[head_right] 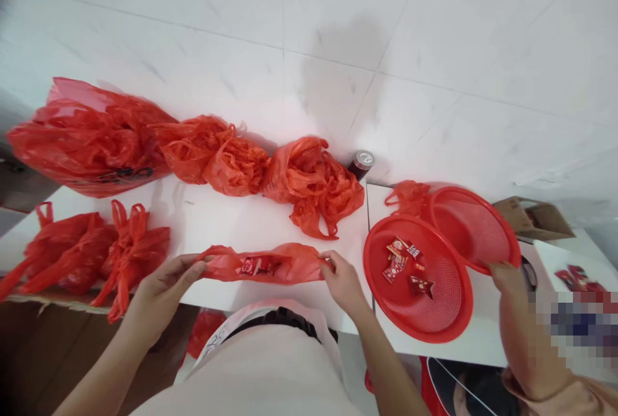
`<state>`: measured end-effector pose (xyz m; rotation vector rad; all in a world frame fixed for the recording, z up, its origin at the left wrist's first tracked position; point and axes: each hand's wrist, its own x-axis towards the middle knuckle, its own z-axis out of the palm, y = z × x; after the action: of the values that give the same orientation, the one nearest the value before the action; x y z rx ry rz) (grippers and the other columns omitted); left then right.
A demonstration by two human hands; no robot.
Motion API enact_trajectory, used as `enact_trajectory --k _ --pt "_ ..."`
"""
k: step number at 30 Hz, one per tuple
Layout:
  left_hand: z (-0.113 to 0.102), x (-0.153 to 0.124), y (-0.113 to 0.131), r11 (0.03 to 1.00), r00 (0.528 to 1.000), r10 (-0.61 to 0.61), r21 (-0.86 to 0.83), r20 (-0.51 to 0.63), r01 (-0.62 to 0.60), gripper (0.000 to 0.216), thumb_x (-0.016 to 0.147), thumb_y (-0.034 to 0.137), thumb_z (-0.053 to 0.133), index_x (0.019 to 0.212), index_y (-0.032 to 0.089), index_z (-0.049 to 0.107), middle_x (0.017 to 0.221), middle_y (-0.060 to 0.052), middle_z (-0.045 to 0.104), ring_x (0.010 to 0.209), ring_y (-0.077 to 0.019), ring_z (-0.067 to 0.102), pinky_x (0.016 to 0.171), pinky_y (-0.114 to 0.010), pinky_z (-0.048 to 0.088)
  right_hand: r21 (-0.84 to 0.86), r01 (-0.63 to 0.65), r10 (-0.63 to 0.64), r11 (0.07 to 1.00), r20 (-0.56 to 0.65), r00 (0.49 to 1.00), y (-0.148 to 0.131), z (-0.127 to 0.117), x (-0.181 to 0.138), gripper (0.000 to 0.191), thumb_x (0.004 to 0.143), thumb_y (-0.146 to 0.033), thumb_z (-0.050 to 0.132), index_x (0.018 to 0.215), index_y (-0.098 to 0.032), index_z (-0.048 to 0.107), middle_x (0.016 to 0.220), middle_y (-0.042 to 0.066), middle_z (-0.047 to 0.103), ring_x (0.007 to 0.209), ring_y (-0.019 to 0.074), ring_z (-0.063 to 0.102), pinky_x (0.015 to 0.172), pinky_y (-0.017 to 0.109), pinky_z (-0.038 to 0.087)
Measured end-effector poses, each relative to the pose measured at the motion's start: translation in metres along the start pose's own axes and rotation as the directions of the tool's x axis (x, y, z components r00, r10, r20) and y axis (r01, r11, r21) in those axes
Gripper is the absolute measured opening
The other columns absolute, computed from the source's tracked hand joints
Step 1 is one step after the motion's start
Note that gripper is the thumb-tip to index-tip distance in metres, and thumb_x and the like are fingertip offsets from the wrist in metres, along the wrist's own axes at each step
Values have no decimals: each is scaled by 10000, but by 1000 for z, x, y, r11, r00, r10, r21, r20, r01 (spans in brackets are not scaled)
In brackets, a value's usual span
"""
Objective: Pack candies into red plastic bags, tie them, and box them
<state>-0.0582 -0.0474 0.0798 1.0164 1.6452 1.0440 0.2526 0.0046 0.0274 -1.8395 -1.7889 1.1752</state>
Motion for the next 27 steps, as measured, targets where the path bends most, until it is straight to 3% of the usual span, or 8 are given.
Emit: enact_trajectory --k 4,8,11,14,17,20,24,27 --pt "-2 -3 16 992 961 128 14 -243 -129 298 787 496 644 885 217 676 835 -20 697 847 -205 649 787 -299 523 113 154 -140 982 -119 983 -54 -40 -15 227 858 -318 499 1023 -227 626 959 27 684 787 157 613 658 241 445" --pt "9 0 16 958 929 285 78 -236 -275 204 812 417 646 796 215 656 946 -21 617 916 -173 607 813 -265 493 78 176 -169 981 -88 982 -77 -46 -18 257 799 -219 509 1022 -236 633 862 2 679 719 143 586 637 238 430" --pt "21 1 16 930 925 359 -41 -121 -366 153 850 344 621 790 205 642 1104 -43 593 1077 -186 567 900 -276 461 92 201 -189 975 -119 975 -76 -55 -22 253 761 -182 523 980 -225 642 858 8 675 750 151 587 640 238 429" --pt "37 1 23 899 916 401 -203 28 -388 136 902 319 550 961 222 624 1139 -60 617 1110 -190 561 954 -317 438 65 234 -223 970 -138 965 -83 -63 -28 251 731 -151 523 942 -219 642 890 12 676 772 152 591 637 237 424" --pt "56 2 31 943 913 302 -230 276 -242 423 876 323 584 1279 263 470 968 -27 645 897 -164 612 830 -303 486 10 259 -258 966 -45 965 -101 -56 -33 214 729 -127 508 875 -225 631 847 -13 670 733 133 586 639 235 421" --pt "73 5 34 993 836 119 -74 536 -94 796 724 258 735 1408 288 327 841 30 635 735 -153 594 688 -268 486 115 303 -311 946 65 948 -120 -36 -35 215 731 -96 492 849 -231 610 813 -36 661 713 114 582 639 223 434" --pt "86 9 34 996 769 93 -55 633 -75 190 806 309 610 955 192 630 843 -15 658 788 -179 600 715 -276 475 268 416 -446 869 62 893 -124 -14 -25 247 771 -120 509 963 -239 608 919 -14 664 813 126 601 731 251 476" --pt "87 14 34 986 783 52 -156 620 58 344 925 451 410 803 185 591 772 -29 649 742 -172 611 722 -285 479 278 465 -468 841 -58 882 -108 -5 -8 382 790 -128 516 1149 -247 571 1151 33 629 1031 163 581 897 328 459"
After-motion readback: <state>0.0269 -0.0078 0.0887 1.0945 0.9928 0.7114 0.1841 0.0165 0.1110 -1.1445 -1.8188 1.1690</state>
